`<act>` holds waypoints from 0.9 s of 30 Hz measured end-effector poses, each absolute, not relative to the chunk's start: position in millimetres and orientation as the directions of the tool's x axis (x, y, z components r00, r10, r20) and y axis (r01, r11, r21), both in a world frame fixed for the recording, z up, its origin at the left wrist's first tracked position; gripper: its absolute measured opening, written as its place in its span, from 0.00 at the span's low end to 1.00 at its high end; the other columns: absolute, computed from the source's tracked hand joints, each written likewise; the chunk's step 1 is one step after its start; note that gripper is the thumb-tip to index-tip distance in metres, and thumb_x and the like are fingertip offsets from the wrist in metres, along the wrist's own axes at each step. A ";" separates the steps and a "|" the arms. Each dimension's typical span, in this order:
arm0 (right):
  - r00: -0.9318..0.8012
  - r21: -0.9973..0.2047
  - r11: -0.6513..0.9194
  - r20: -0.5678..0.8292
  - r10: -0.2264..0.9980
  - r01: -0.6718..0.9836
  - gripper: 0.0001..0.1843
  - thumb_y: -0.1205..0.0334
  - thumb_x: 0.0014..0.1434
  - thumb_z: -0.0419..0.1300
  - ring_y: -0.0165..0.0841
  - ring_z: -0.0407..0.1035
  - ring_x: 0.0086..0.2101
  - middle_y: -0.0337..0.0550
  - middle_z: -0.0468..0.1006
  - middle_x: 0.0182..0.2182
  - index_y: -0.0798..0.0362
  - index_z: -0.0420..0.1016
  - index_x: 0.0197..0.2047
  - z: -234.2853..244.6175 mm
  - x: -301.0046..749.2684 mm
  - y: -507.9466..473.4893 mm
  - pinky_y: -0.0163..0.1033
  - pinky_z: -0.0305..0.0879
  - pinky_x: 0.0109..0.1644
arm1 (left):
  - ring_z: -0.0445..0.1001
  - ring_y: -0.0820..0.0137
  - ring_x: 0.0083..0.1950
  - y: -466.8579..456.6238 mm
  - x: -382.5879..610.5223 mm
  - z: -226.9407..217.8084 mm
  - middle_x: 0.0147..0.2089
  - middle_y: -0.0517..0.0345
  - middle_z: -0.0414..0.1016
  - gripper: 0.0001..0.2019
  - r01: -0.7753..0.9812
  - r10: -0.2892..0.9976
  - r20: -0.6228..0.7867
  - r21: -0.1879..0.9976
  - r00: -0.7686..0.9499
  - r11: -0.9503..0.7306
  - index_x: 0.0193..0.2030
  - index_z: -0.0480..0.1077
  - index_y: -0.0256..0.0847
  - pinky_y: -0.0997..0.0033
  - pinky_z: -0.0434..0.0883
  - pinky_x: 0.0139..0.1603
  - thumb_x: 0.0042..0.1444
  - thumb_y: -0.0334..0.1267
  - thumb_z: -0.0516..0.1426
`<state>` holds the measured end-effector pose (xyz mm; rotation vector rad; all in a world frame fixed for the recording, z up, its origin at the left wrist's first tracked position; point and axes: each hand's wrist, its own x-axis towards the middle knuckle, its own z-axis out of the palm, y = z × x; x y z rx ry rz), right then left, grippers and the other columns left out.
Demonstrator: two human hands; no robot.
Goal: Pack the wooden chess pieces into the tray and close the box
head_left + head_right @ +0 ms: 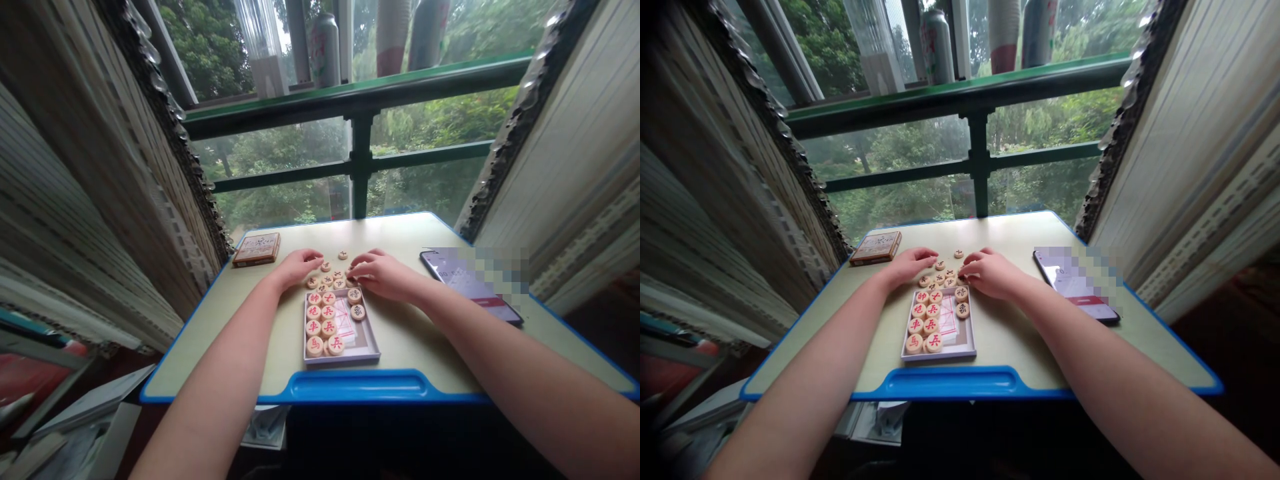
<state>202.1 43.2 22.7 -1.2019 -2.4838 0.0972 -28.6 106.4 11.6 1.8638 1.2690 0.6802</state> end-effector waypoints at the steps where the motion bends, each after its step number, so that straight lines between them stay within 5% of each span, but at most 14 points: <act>1: -0.558 -0.224 0.628 0.305 0.772 0.746 0.12 0.66 0.56 0.59 0.38 0.67 0.42 0.46 0.78 0.43 0.47 0.81 0.41 22.8 202.0 43.1 0.44 0.63 0.48 | 0.71 0.68 0.42 106.9 -30.3 12.4 0.41 0.51 0.74 0.17 0.492 0.925 -0.014 0.850 0.379 -0.188 0.46 0.71 0.35 0.67 0.68 0.44 0.49 0.37 0.58; 5: -0.546 -0.246 0.623 0.316 0.776 0.743 0.11 0.64 0.56 0.59 0.38 0.68 0.41 0.47 0.78 0.42 0.49 0.80 0.41 23.1 201.3 43.2 0.44 0.63 0.49 | 0.71 0.68 0.43 108.5 -38.0 16.1 0.42 0.52 0.73 0.22 0.381 0.862 -0.109 0.919 0.495 -0.102 0.48 0.69 0.36 0.65 0.68 0.46 0.43 0.31 0.60; 17: -0.539 -0.231 0.616 0.320 0.779 0.753 0.11 0.62 0.56 0.59 0.39 0.67 0.42 0.47 0.77 0.43 0.50 0.80 0.41 19.3 200.8 45.9 0.44 0.63 0.48 | 0.62 0.74 0.32 104.8 -30.7 13.5 0.31 0.63 0.61 0.32 0.528 0.860 -0.070 0.814 0.505 -0.243 0.51 0.70 0.39 0.71 0.63 0.34 0.36 0.44 0.67; 24: -0.547 -0.242 0.625 0.320 0.774 0.742 0.10 0.63 0.56 0.59 0.38 0.68 0.42 0.48 0.78 0.42 0.51 0.79 0.41 20.4 199.1 45.4 0.43 0.64 0.48 | 0.63 0.75 0.30 104.0 -29.5 13.9 0.30 0.63 0.62 0.28 0.524 0.873 -0.045 0.815 0.485 -0.249 0.49 0.70 0.38 0.73 0.63 0.31 0.39 0.44 0.65; 27: -0.513 -0.242 0.583 0.296 0.806 0.776 0.11 0.65 0.56 0.58 0.38 0.68 0.42 0.47 0.77 0.43 0.50 0.79 0.42 22.4 201.4 46.1 0.42 0.64 0.48 | 0.64 0.75 0.29 102.6 -30.4 15.1 0.29 0.61 0.65 0.16 0.472 0.863 -0.035 0.848 0.503 -0.241 0.40 0.72 0.36 0.73 0.63 0.31 0.43 0.40 0.62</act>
